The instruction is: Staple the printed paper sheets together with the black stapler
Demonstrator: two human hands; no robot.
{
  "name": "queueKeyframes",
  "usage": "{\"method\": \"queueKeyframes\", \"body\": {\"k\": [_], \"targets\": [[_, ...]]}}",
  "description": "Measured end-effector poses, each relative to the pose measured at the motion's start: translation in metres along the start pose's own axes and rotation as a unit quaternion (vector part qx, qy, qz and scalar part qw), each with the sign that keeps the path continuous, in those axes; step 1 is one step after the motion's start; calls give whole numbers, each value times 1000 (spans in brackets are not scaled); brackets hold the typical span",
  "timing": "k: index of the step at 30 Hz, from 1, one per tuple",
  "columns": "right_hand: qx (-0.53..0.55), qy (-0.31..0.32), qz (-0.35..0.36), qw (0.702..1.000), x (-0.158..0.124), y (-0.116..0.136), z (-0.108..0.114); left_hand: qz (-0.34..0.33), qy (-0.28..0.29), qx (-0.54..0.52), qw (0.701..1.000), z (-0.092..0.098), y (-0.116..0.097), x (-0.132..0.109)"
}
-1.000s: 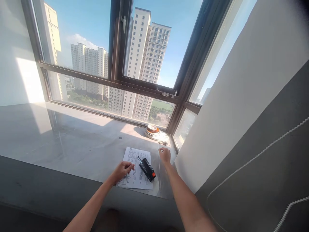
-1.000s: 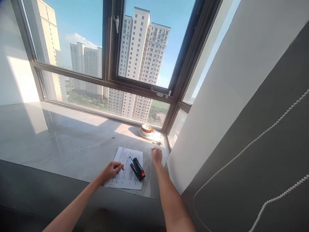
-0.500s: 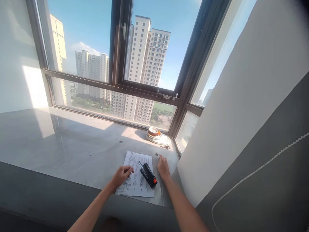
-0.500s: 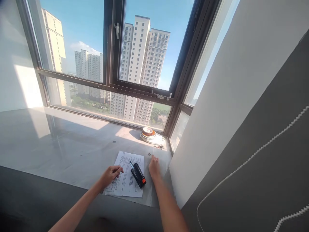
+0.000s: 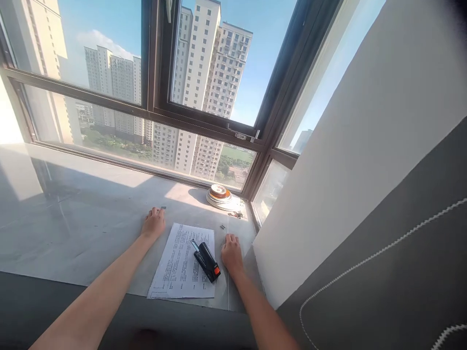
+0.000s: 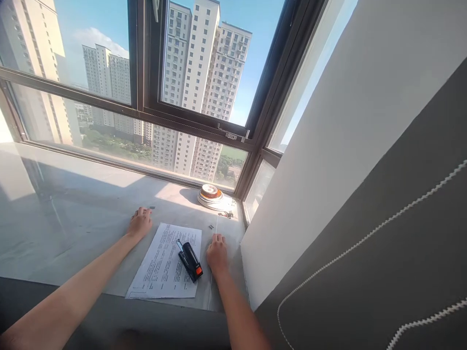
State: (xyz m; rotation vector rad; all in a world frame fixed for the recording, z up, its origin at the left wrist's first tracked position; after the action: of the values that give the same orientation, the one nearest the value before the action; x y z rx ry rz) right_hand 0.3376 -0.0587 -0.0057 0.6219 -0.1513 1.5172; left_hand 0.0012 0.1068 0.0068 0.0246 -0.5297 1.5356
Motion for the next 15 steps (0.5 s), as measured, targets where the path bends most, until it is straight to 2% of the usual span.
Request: {"method": "queueKeyframes", "body": {"k": [4, 8, 11, 15], "targets": [[-4, 1, -3, 1000, 0, 1, 2, -1, 48, 19, 999, -20, 3, 28], [-6, 0, -2, 1000, 1, 1, 1, -11, 83, 11, 996, -32, 4, 42], [-7, -1, 1, 1000, 1, 0, -1, -25, 78, -10, 997, -32, 7, 40], [-14, 5, 0, 1000, 1, 1, -1, -32, 51, -26, 998, -24, 10, 24]]}}
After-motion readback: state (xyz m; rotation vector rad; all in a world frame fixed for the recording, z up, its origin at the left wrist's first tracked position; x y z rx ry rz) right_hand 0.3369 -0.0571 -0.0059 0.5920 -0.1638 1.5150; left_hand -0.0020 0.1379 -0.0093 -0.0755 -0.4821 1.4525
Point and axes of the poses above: each hand's wrist, its own x-axis towards the middle knuckle, its own z-axis out of the back of the hand, y = z × x, the point moved 2 cm from there along x, towards the middle knuckle, and after that the axes turned 6 degrees about z, right-handed, at the moved point
